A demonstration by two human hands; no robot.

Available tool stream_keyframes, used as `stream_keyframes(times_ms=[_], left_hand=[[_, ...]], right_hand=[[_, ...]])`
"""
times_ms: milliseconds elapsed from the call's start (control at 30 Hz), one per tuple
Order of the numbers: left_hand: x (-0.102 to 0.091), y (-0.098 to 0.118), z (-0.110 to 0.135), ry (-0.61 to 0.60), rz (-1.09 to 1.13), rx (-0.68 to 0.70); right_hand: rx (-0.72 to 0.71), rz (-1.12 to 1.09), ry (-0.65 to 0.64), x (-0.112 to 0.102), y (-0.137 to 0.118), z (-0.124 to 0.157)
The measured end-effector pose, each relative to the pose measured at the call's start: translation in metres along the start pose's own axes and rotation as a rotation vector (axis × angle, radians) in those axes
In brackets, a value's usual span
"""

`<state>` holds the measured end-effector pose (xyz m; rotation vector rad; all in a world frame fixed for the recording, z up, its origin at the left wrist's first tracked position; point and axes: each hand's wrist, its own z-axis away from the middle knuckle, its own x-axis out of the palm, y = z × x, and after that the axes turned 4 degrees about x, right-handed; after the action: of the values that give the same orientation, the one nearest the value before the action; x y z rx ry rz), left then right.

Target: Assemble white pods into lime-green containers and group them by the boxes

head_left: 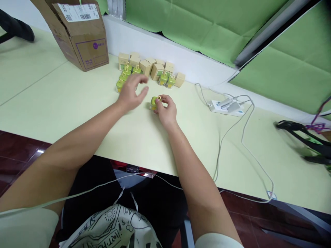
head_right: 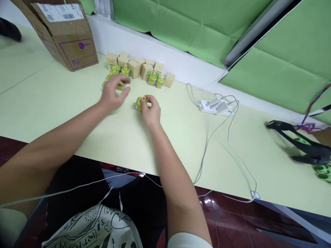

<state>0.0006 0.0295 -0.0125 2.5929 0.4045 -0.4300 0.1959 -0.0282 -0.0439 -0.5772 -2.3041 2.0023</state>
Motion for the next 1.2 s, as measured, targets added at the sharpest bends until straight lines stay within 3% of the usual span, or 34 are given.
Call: stream_keyframes(times_ms=[133,200,300,367,533,767,1200], left_hand=[[-0.022,-0.065,-0.018,0.456,0.032,-0.254],[-0.028,-0.100,-0.021,0.587,0.060,-0.395],[-0.033,-0.138,-0.018,0.654,0.094,-0.674],[-0.035,-0.151,-0.015,0.631,0.112,-0.763],[-0.035,-0.158,-0.009,0.602,0.103,-0.784],[-0.033,-0.154,-0.006,0.693,0.141,-0.782],[-0.021,-0.148,0.002,0.540,0.062,-0.766]], right_hand=[[-0.114,0.149,0.016,0.011,-0.004,-0.001],[-0.140,0.233,0.014,0.021,-0.008,-0.002],[-0.138,0.297,-0.012,0.037,-0.014,-0.006],[-0.120,0.286,-0.035,0.048,-0.016,-0.010],[-0.091,0.255,-0.044,0.074,-0.019,-0.024],[-0.077,0.312,0.039,0.100,-0.023,-0.042],[-0.045,0.258,0.050,0.126,-0.023,-0.051]])
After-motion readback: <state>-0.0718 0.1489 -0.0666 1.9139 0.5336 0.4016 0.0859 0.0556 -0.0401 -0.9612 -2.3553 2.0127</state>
